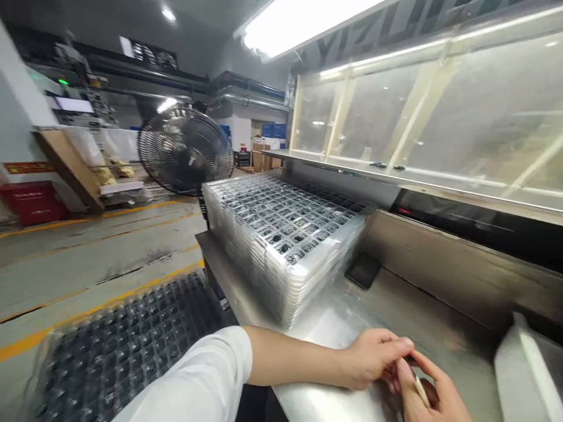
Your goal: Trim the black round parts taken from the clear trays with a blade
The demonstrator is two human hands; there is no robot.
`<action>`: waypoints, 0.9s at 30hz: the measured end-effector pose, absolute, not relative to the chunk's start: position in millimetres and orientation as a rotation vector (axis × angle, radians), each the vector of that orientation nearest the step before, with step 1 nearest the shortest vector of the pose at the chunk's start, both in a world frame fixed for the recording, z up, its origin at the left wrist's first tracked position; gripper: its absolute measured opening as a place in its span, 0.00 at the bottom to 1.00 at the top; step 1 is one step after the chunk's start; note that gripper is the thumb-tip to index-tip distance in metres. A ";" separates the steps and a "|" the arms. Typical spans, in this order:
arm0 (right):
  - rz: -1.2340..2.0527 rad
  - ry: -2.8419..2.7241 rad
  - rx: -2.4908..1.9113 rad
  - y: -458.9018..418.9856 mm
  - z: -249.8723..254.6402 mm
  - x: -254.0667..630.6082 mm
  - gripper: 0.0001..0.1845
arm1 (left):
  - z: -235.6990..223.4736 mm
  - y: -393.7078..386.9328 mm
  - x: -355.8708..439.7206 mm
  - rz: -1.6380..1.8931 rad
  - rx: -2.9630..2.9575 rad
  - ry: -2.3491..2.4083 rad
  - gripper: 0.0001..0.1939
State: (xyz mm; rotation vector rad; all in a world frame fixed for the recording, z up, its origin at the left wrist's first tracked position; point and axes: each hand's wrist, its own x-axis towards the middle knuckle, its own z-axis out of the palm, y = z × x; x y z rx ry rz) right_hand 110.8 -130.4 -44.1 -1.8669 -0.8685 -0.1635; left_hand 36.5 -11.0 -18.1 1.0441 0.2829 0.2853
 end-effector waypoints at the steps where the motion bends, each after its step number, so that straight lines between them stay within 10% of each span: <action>1: -0.197 -0.892 -1.831 -130.0 -39.0 106.1 0.30 | -17.5 -10.2 33.4 0.284 1.030 0.259 0.43; 27: -0.386 -0.936 -1.531 -132.9 -15.7 83.5 0.08 | -1.0 -7.0 15.0 0.150 0.997 0.225 0.32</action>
